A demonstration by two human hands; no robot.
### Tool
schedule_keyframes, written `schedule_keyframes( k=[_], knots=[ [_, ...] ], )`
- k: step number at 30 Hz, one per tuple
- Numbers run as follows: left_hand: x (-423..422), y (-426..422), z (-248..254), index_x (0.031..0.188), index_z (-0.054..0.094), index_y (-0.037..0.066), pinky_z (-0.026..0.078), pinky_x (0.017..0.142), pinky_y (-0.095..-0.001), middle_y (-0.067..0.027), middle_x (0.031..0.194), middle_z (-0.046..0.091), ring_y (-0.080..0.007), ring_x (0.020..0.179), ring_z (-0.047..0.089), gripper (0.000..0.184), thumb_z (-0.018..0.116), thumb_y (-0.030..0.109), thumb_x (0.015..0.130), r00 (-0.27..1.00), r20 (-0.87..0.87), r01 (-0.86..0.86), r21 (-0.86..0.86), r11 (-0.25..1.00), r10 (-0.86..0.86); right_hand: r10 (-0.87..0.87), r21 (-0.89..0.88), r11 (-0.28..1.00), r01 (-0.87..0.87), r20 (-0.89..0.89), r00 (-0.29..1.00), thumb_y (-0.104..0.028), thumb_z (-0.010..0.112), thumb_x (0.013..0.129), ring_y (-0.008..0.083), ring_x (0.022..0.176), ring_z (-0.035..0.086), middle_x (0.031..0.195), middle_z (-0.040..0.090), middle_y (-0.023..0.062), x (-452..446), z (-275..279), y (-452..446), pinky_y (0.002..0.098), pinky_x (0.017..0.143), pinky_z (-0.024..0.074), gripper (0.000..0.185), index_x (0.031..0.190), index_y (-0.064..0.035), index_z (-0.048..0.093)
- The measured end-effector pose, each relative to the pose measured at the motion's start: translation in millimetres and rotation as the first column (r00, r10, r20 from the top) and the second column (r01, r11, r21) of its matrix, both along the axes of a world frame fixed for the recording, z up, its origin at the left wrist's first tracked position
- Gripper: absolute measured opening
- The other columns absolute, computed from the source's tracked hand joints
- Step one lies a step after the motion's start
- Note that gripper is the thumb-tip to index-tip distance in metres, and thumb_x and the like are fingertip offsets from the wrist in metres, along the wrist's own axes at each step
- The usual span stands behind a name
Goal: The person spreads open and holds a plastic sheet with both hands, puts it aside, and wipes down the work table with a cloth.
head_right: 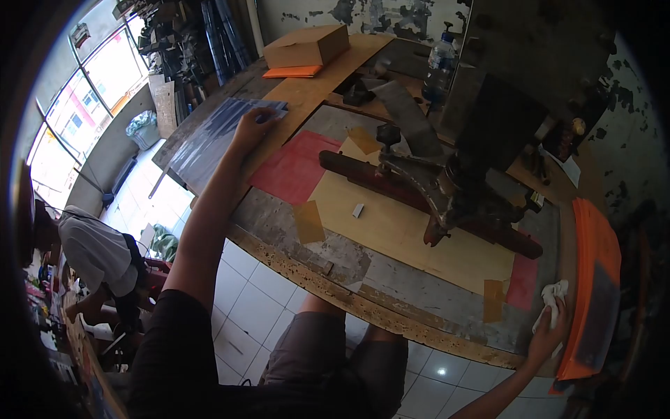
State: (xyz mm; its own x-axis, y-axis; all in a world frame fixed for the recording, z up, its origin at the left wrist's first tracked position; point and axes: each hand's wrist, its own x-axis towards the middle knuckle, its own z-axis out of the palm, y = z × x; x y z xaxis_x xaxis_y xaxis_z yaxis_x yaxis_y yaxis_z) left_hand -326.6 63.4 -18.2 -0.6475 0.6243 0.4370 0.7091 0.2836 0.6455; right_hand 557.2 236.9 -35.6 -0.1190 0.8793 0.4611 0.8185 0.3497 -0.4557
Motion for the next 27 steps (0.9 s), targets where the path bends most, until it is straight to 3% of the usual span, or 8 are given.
schedule_keyframes(
  k=[6,15,21,27],
  knots=[
    [0,0,-2,0.121,0.084,0.009,0.054,0.106,-0.0412,-0.0172,0.124,0.078,-0.0303,0.118,0.074,0.05,0.092,0.044,0.086,0.999,-0.051,0.004,0.009,1.0,-0.003,0.028,0.026,0.999,-0.028,-0.003,1.0,-0.017,0.062,0.108,0.0365,0.145,0.057,0.153,0.062,0.0201,1,-2,3,0.0458,0.122,0.0416,0.038,0.142,0.0013,0.066],
    [9,-5,6,0.123,0.084,0.008,0.055,0.106,-0.0396,-0.0174,0.123,0.081,-0.0312,0.12,0.076,0.045,0.086,0.039,0.09,1.0,0.013,-0.007,0.065,0.998,0.006,0.025,0.035,0.999,-0.024,-0.015,1.0,-0.017,0.062,0.109,0.0367,0.145,0.057,0.153,0.062,0.0203,4,-5,4,0.0461,0.123,0.0413,0.039,0.142,0.001,0.066],
    [3,-1,1,0.114,0.087,0.006,0.059,0.096,-0.0374,-0.0177,0.107,0.084,-0.0269,0.102,0.081,0.037,0.081,0.036,0.092,0.972,0.087,-0.226,0.072,0.971,0.22,0.012,0.007,1.0,-0.012,-0.066,0.998,-0.02,0.061,0.11,0.0357,0.144,0.059,0.152,0.063,0.0198,-6,1,-2,0.0455,0.121,0.0437,0.039,0.143,0.0004,0.066],
    [4,-6,2,0.111,0.087,0.005,0.061,0.085,-0.0354,-0.01,0.099,0.086,-0.0207,0.085,0.081,0.035,0.085,0.034,0.091,0.971,0.193,-0.165,0.123,0.979,0.139,0.03,0.028,0.999,-0.028,-0.048,0.998,-0.021,0.061,0.11,0.0357,0.144,0.059,0.152,0.064,0.0201,2,-5,2,0.0458,0.12,0.0441,0.04,0.144,0.0015,0.065]
  ],
)
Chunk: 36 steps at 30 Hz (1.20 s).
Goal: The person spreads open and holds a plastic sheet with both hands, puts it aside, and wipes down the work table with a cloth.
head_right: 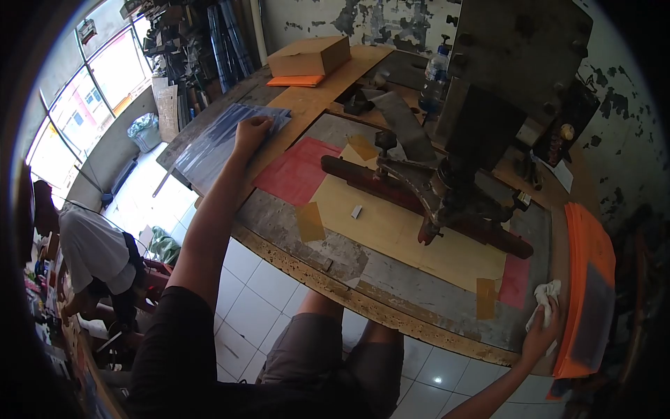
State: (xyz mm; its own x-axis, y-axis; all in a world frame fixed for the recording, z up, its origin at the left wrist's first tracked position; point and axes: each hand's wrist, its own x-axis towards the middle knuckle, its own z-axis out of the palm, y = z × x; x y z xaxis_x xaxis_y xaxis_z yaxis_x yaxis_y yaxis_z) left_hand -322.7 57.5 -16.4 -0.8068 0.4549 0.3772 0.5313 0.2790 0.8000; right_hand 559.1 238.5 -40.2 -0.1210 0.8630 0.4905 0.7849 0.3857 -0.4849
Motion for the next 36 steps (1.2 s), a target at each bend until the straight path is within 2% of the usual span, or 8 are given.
schedule_keyframes(
  k=[9,15,21,25,28,32,34,36],
  knots=[
    [8,-1,7,0.116,0.086,0.006,0.054,0.105,-0.0349,-0.0101,0.12,0.084,-0.0198,0.114,0.076,0.04,0.089,0.038,0.092,0.983,-0.107,0.137,-0.097,0.986,-0.147,0.008,-0.029,1.0,-0.009,-0.022,1.0,-0.022,0.062,0.11,0.0353,0.142,0.06,0.149,0.065,0.0202,-3,4,-2,0.0449,0.121,0.0428,0.041,0.143,0.0022,0.065],
    [9,-3,8,0.11,0.086,0.004,0.056,0.102,-0.037,-0.0146,0.117,0.084,-0.0253,0.111,0.079,0.039,0.087,0.036,0.089,0.974,-0.159,0.155,-0.051,0.987,-0.161,-0.003,-0.036,0.999,0.003,-0.017,1.0,-0.021,0.062,0.11,0.0355,0.143,0.058,0.15,0.064,0.0197,-7,7,-5,0.0455,0.122,0.0421,0.04,0.143,0.0015,0.065],
    [8,2,5,0.111,0.085,0.001,0.057,0.097,-0.0375,-0.018,0.112,0.083,-0.0271,0.104,0.079,0.038,0.075,0.033,0.093,0.998,-0.024,-0.058,-0.027,0.998,0.057,-0.006,-0.043,0.999,0.005,-0.018,1.0,-0.018,0.062,0.109,0.0366,0.145,0.057,0.152,0.061,0.02,-8,10,-6,0.0473,0.123,0.0413,0.039,0.142,0.0014,0.066],
    [-24,4,-14,0.104,0.076,-0.007,0.058,0.079,-0.041,-0.0168,0.092,0.078,-0.0246,0.078,0.072,0.038,0.06,0.028,0.1,0.989,-0.053,-0.114,0.328,0.938,0.138,-0.019,-0.08,0.997,0.016,-0.043,0.999,-0.02,0.062,0.109,0.0369,0.145,0.056,0.153,0.061,0.0203,-8,9,-5,0.0478,0.122,0.0418,0.04,0.142,0.0016,0.065],
    [-30,7,-13,0.107,0.073,-0.006,0.058,0.074,-0.0389,-0.0157,0.089,0.077,-0.0225,0.076,0.071,0.037,0.056,0.026,0.103,0.96,0.273,-0.202,0.546,0.813,0.055,-0.032,-0.088,0.996,0.026,-0.076,0.997,-0.02,0.062,0.109,0.037,0.146,0.055,0.154,0.06,0.0207,-13,11,-8,0.0483,0.122,0.0421,0.039,0.142,0.0012,0.066],
    [-25,0,7,0.112,0.07,-0.003,0.058,0.071,-0.0362,-0.0175,0.095,0.077,-0.0241,0.083,0.076,0.032,0.056,0.026,0.105,0.959,0.251,-0.18,0.183,0.966,0.131,-0.008,-0.051,0.999,0.003,-0.106,0.994,-0.019,0.063,0.108,0.036,0.144,0.058,0.152,0.062,0.0199,-13,8,-8,0.0463,0.121,0.043,0.038,0.141,0.0012,0.067],
    [-57,-6,24,0.114,0.073,-0.002,0.059,0.072,-0.0401,-0.0157,0.098,0.081,-0.027,0.085,0.078,0.034,0.06,0.029,0.106,0.809,0.579,-0.021,0.199,0.98,-0.101,-0.003,-0.03,1.0,-0.001,-0.112,0.994,-0.018,0.063,0.108,0.0338,0.14,0.062,0.148,0.067,0.0193,-14,10,-10,0.0436,0.118,0.0451,0.04,0.142,0.0022,0.067],
    [-120,-29,38,0.11,0.075,0.002,0.062,0.075,-0.041,-0.0137,0.099,0.081,-0.0282,0.089,0.08,0.039,0.063,0.038,0.105,0.987,0.147,0.089,-0.128,0.988,-0.07,0.002,-0.03,1.0,-0.005,-0.117,0.993,-0.017,0.063,0.107,0.035,0.142,0.061,0.149,0.066,0.0199,-13,13,-12,0.0446,0.119,0.0451,0.039,0.14,0.0024,0.067]
  ],
)
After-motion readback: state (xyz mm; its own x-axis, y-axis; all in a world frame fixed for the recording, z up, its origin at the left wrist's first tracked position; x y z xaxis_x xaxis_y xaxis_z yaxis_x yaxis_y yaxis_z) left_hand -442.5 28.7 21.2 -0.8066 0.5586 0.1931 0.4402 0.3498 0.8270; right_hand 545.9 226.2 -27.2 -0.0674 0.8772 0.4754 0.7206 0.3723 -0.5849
